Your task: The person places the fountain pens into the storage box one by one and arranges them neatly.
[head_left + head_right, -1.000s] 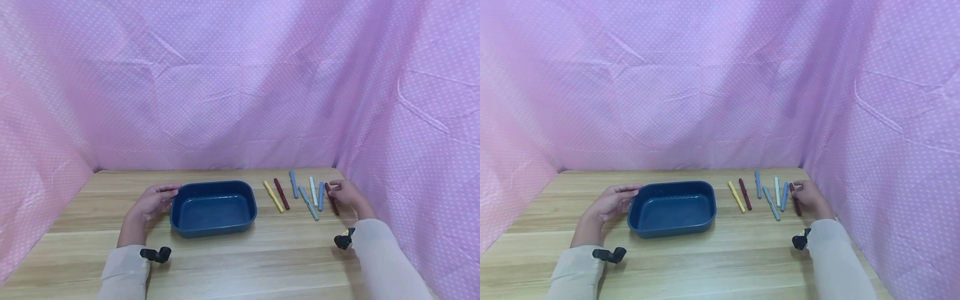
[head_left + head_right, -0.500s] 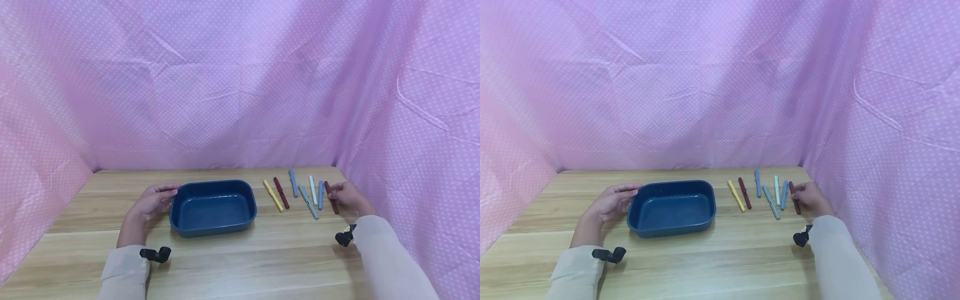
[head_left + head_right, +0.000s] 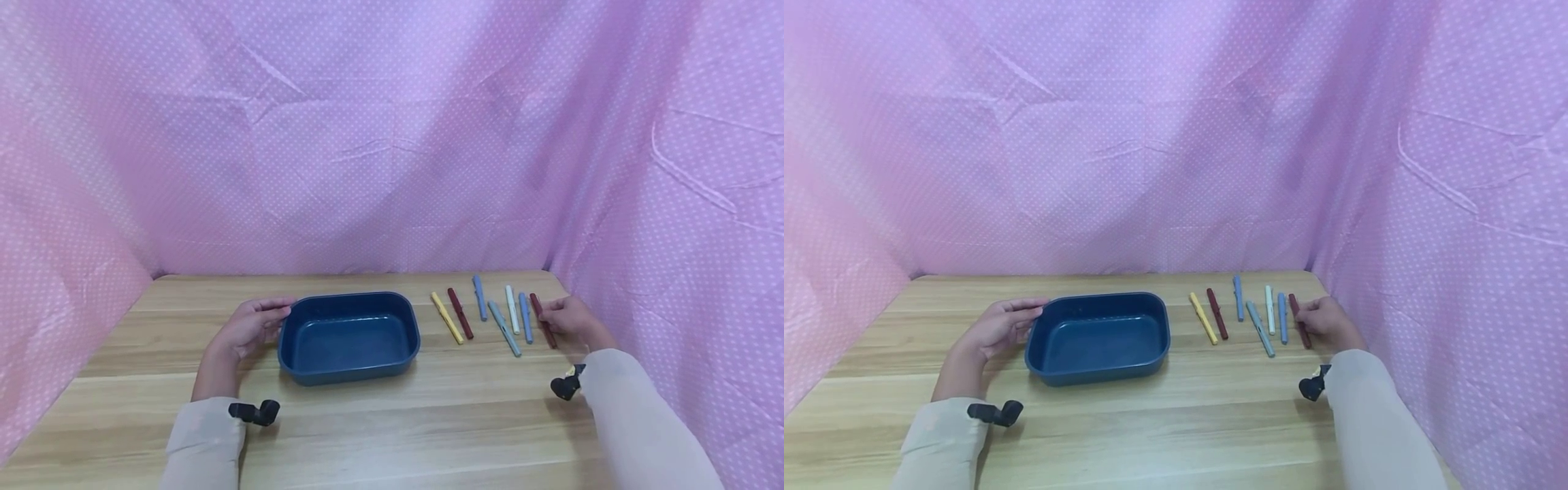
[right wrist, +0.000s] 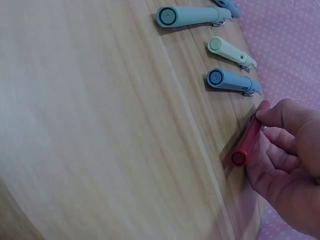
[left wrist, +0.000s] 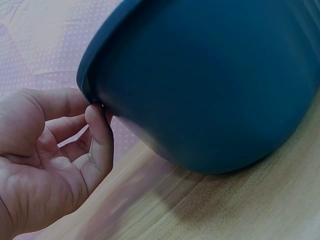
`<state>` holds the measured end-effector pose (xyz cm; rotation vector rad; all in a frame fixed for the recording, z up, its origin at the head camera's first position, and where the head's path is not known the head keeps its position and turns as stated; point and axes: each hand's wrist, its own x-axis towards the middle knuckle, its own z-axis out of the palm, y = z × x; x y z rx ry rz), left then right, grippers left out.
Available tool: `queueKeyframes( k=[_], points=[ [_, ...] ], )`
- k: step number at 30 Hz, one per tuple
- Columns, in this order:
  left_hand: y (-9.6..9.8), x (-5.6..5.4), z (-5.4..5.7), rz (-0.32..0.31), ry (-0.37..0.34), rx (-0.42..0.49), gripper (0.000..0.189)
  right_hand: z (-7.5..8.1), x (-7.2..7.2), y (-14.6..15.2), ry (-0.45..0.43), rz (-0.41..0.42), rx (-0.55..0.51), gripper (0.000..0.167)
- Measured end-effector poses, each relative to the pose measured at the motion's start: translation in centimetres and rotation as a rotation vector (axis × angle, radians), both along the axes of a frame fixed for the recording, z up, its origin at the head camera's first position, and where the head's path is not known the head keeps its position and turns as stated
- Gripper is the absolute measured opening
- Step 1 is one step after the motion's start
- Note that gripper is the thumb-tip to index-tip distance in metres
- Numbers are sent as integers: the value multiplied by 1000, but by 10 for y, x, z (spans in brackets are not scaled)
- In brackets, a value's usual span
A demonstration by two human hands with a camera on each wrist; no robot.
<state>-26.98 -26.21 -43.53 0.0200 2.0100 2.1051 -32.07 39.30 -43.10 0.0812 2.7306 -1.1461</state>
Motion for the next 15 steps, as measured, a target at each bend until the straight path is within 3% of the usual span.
queueKeyframes(
  k=[10,15],
  points=[
    [-3,-2,-2,-20,16,59,27,4,-2,-5,26,-6,-32,29],
    [-2,-3,-4,-16,4,41,26,6,-3,-4,37,-16,-34,32]
  ],
)
